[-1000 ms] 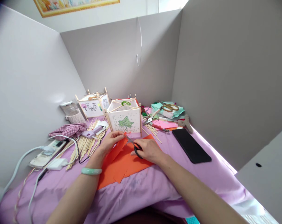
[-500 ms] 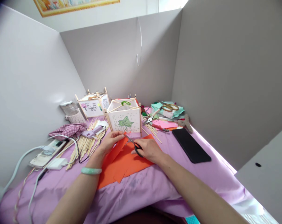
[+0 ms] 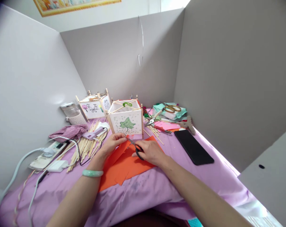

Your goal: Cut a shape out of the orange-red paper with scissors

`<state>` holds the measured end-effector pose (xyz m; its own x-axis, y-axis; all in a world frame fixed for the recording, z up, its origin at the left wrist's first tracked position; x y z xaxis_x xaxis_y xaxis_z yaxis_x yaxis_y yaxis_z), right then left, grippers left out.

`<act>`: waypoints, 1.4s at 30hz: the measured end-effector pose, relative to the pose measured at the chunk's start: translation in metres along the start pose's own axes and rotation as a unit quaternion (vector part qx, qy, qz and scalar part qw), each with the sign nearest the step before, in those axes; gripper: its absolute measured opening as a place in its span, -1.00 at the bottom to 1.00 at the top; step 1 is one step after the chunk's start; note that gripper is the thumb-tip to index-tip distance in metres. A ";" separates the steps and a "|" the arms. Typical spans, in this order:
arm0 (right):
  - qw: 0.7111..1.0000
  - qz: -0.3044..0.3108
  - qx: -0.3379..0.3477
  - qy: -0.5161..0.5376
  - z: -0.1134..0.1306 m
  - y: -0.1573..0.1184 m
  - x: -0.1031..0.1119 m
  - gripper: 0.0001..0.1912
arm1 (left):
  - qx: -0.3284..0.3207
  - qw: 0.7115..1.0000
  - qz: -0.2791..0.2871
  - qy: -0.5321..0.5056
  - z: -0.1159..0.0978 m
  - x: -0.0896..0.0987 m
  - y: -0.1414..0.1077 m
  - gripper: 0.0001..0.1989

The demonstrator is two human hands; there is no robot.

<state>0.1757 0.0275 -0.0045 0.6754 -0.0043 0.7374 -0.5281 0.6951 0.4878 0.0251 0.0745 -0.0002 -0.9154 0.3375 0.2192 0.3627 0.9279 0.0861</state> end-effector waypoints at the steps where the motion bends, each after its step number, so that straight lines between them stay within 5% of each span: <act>1: 1.000 0.000 0.000 -0.003 0.000 0.000 0.000 -0.57 | 0.001 1.000 0.000 0.000 0.000 0.000 0.000 -0.78; 27: 1.000 -0.016 0.000 0.000 -0.004 0.001 0.001 -0.58 | 0.027 0.999 0.023 -0.012 -0.001 -0.004 -0.004 -0.75; 42: 1.000 0.000 -0.006 0.009 0.001 0.000 0.004 -0.52 | 0.004 0.999 -0.024 -0.041 -0.002 0.006 -0.003 -0.80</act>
<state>0.1771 0.0268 -0.0010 0.6847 0.0073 0.7288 -0.5214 0.7036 0.4828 0.0188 0.0730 0.0026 -0.9431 0.3039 0.1353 0.3168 0.9445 0.0867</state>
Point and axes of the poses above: each hand's wrist, its own y-axis towards the middle knuckle, its own x-axis out of the back of the hand, z = x × y, the point moved 7 cm from there along y, towards the middle knuckle, and after that the axes turned 8 degrees about y, right-handed, at the moved point
